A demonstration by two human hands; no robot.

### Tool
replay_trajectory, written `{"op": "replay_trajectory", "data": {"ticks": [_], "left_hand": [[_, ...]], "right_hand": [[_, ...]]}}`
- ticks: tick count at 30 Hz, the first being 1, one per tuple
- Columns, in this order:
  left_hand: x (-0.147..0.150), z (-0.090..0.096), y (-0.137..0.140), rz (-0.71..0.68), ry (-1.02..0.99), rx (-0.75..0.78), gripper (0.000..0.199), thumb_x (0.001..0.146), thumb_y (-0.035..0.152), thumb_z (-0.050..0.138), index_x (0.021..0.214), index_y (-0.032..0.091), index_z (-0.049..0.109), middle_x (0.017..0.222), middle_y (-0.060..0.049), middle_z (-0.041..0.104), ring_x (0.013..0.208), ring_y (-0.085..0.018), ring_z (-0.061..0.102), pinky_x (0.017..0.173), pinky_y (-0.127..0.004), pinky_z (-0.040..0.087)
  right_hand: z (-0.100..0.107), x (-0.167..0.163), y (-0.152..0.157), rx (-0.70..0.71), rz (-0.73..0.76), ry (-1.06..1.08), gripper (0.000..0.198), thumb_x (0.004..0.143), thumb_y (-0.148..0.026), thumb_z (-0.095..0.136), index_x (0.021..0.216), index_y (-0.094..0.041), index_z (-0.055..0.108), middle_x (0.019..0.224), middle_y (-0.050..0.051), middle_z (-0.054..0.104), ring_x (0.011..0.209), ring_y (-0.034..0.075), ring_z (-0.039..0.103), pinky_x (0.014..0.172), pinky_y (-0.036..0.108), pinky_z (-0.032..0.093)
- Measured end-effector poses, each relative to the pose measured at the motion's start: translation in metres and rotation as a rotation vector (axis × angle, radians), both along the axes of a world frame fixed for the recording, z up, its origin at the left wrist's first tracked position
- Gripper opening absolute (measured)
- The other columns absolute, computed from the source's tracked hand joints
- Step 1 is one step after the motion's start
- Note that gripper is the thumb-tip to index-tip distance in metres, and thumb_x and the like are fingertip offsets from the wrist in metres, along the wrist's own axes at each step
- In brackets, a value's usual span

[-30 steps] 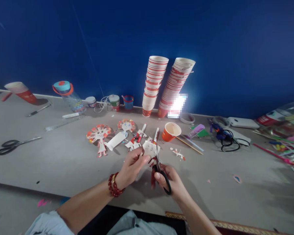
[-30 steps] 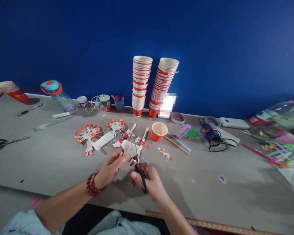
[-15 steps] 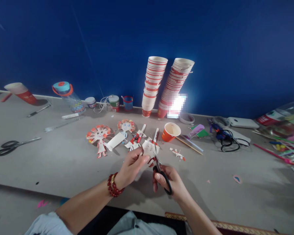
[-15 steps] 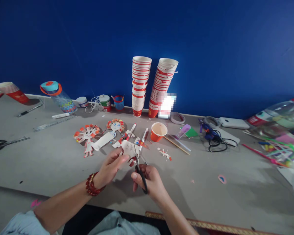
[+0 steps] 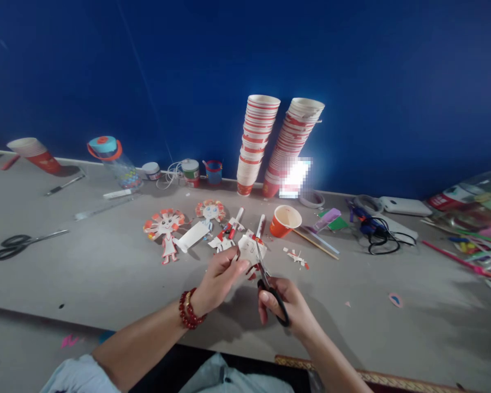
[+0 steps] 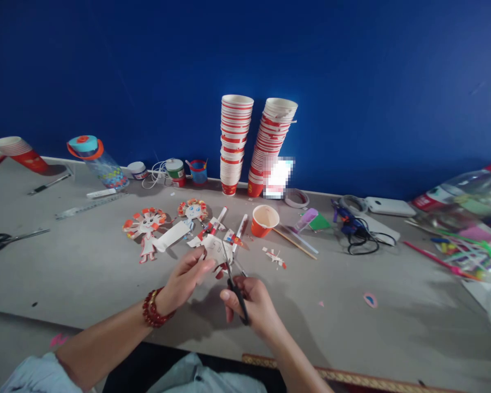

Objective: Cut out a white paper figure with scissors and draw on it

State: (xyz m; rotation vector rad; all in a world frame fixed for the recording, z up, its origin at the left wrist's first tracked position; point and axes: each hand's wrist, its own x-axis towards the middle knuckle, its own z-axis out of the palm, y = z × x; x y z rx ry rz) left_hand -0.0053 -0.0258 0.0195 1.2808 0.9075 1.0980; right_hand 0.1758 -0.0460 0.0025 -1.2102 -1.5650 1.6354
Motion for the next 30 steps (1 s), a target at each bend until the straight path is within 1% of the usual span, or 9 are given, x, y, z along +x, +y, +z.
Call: {"op": "replay_trajectory", "data": {"ticks": [2,6,9,12,15,19,30], "left_hand": [[0.000,-0.001,0.000,0.011,-0.002,-0.021,0.027,0.090,0.037,0.051,0.077,0.015,0.060,0.069,-0.002,0.059,0.066,-0.014,0.052,0.065,-0.027,0.040],[0.001,-0.002,0.001,0.024,-0.008,-0.052,0.030,0.086,0.042,0.055,0.073,0.015,0.059,0.065,-0.001,0.056,0.059,-0.013,0.048,0.059,-0.026,0.039],[0.001,-0.002,0.002,-0.014,-0.029,-0.040,0.029,0.087,0.041,0.054,0.075,0.015,0.058,0.065,0.000,0.054,0.058,-0.012,0.045,0.058,-0.025,0.037],[0.000,-0.002,0.003,-0.051,-0.036,-0.033,0.027,0.087,0.039,0.052,0.079,0.015,0.059,0.069,-0.001,0.053,0.062,-0.012,0.044,0.061,-0.025,0.038],[-0.001,-0.002,0.004,-0.062,-0.022,-0.028,0.027,0.088,0.039,0.051,0.080,0.014,0.060,0.070,-0.002,0.053,0.064,-0.013,0.044,0.063,-0.026,0.038],[-0.002,-0.003,0.005,-0.068,-0.020,-0.022,0.023,0.088,0.035,0.051,0.083,0.015,0.061,0.068,0.000,0.050,0.062,-0.012,0.040,0.060,-0.024,0.035],[-0.002,-0.003,0.005,-0.077,-0.079,-0.040,0.023,0.088,0.034,0.053,0.080,0.014,0.061,0.069,-0.001,0.054,0.063,-0.012,0.046,0.062,-0.024,0.038]], "right_hand": [[-0.001,0.002,0.001,0.007,0.008,-0.015,0.059,0.072,-0.076,0.057,0.059,-0.018,0.051,0.044,0.003,0.060,0.040,0.010,0.042,0.042,0.023,0.027],[-0.002,0.006,0.002,-0.007,0.023,-0.027,0.059,0.070,-0.076,0.058,0.059,-0.019,0.049,0.044,0.002,0.059,0.041,0.011,0.046,0.042,0.022,0.028],[0.000,0.009,0.003,-0.037,0.028,-0.050,0.060,0.068,-0.078,0.059,0.059,-0.019,0.048,0.044,0.001,0.059,0.040,0.011,0.046,0.041,0.022,0.027],[0.003,0.011,0.003,-0.050,0.034,-0.081,0.061,0.066,-0.078,0.059,0.057,-0.020,0.047,0.042,0.001,0.058,0.039,0.010,0.043,0.040,0.021,0.026],[0.005,0.012,0.004,-0.062,0.040,-0.102,0.061,0.066,-0.078,0.059,0.057,-0.020,0.046,0.041,0.000,0.057,0.038,0.010,0.041,0.040,0.021,0.025],[0.005,0.013,0.004,-0.070,0.044,-0.103,0.060,0.066,-0.078,0.059,0.056,-0.020,0.046,0.041,0.000,0.056,0.037,0.009,0.039,0.039,0.021,0.025],[-0.001,0.014,0.003,-0.033,0.065,-0.098,0.060,0.071,-0.076,0.057,0.056,-0.019,0.047,0.041,0.001,0.057,0.037,0.009,0.040,0.040,0.021,0.025]]}}
